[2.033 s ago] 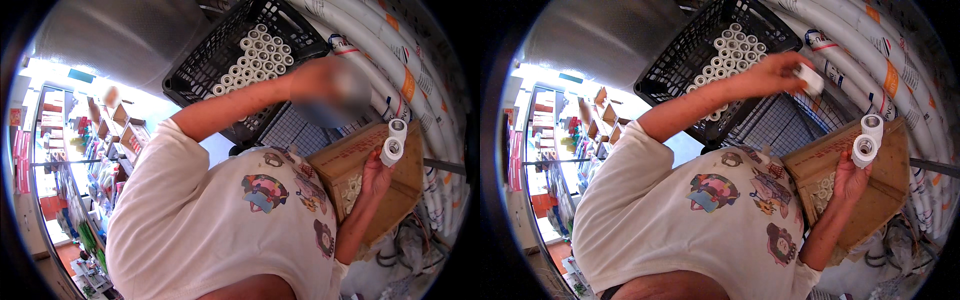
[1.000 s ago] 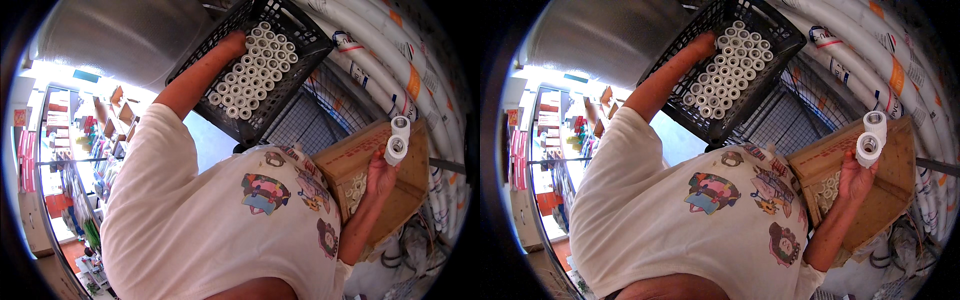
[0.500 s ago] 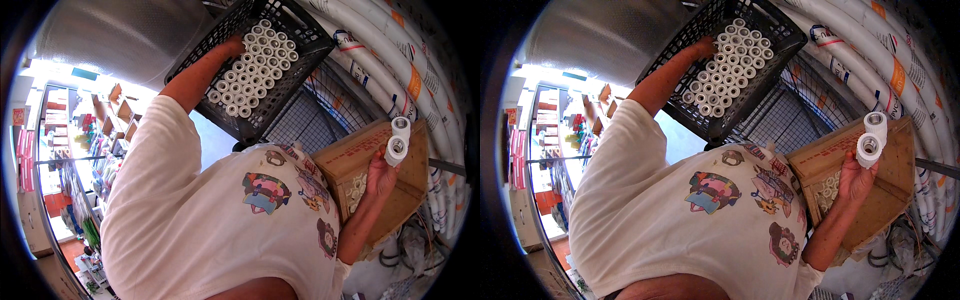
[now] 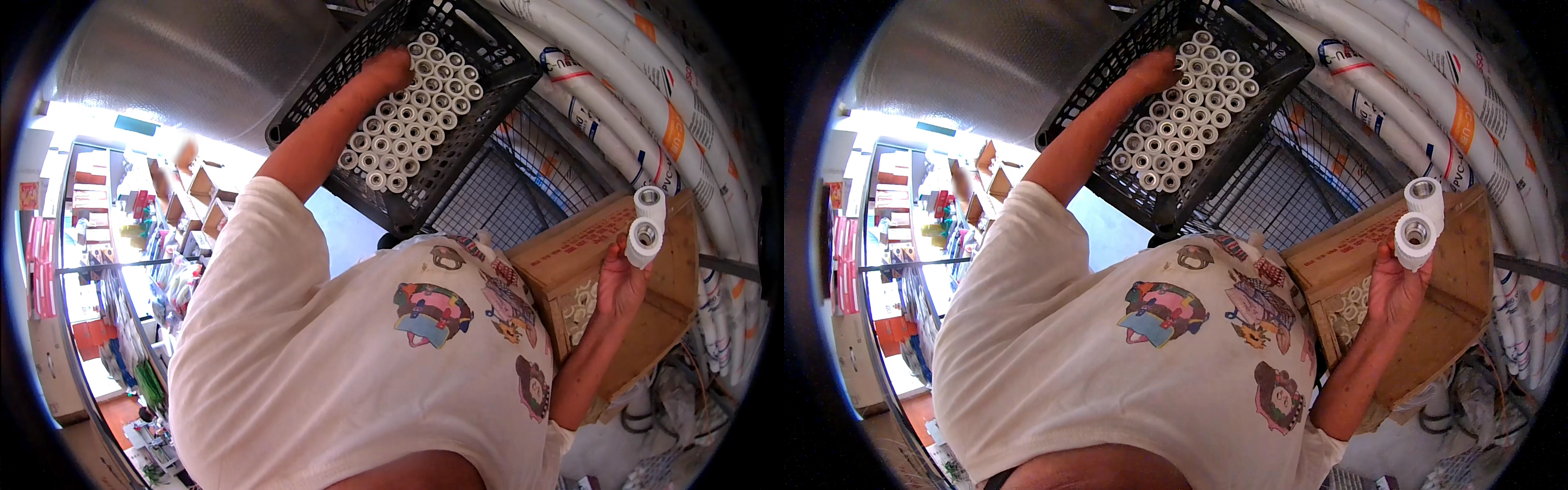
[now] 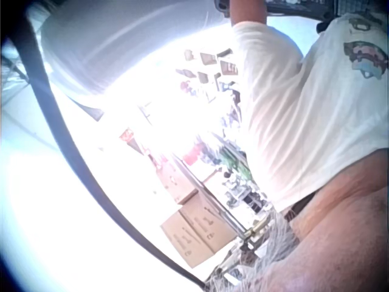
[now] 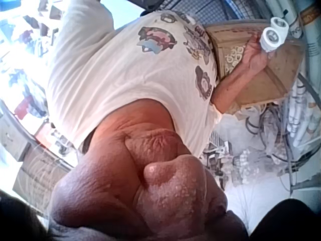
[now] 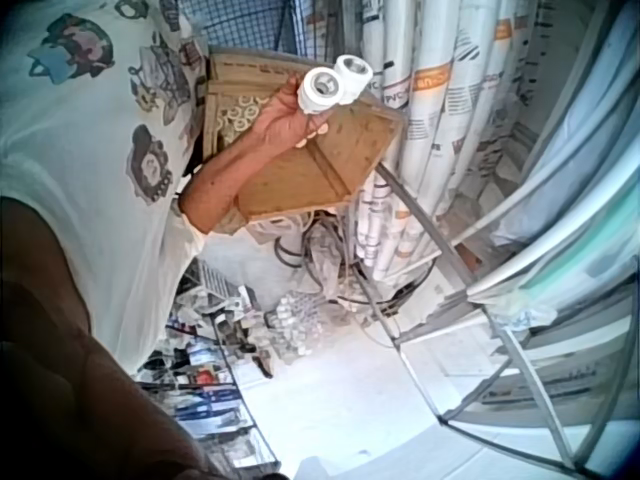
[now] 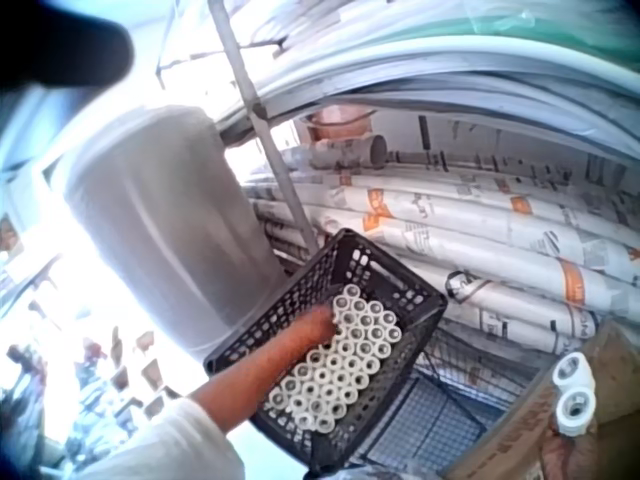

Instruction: The person transfers small white plastic pipe connectors from a wooden crate into a black plastic basket. They pick up the connectors by hand, often in small groups, and place them into the basket, arranging them in rows. The task is performed in a repetitive cycle of picking and placing.

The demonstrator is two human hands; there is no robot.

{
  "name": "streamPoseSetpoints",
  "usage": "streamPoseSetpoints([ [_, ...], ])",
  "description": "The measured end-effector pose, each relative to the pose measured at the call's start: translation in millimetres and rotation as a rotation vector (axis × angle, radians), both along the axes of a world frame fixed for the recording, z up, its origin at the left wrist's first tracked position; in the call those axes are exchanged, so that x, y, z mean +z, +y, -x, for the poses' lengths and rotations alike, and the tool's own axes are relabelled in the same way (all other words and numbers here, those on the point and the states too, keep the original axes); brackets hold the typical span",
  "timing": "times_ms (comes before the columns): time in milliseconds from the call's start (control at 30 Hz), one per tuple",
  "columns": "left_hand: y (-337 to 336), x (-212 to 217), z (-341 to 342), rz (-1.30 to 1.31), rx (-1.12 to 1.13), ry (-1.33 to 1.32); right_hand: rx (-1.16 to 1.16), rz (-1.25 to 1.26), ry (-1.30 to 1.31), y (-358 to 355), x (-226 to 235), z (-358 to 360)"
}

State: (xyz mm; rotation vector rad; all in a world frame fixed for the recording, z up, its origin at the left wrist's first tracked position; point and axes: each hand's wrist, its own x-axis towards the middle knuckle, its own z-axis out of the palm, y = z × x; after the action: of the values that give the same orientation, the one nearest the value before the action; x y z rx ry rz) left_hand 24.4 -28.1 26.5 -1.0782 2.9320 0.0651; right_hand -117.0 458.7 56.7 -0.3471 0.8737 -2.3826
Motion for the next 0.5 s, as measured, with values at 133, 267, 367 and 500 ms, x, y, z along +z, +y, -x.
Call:
streamPoseSetpoints([
  [133,46.9,52.8,3.9,0.194,-0.07,0.164,-0.074,-0.092,-0.02,-2.9,-1.8,-0.6],
  [267,78.6,67.9,19.8,-0.225,-0.476,0.492,-0.055,-0.163,0.017,-5.8,2.4,-1.2],
  [367,139.3,87.5,37.1,-0.866,-0.585,0.561,-0.039,-0.203,0.052,-5.9,7.2,-4.2],
  [500,216.2,109.6,42.2,-1.223,-0.705,0.536,-0.036,-0.264,0.093,-4.2,-1.0,-1.0],
])
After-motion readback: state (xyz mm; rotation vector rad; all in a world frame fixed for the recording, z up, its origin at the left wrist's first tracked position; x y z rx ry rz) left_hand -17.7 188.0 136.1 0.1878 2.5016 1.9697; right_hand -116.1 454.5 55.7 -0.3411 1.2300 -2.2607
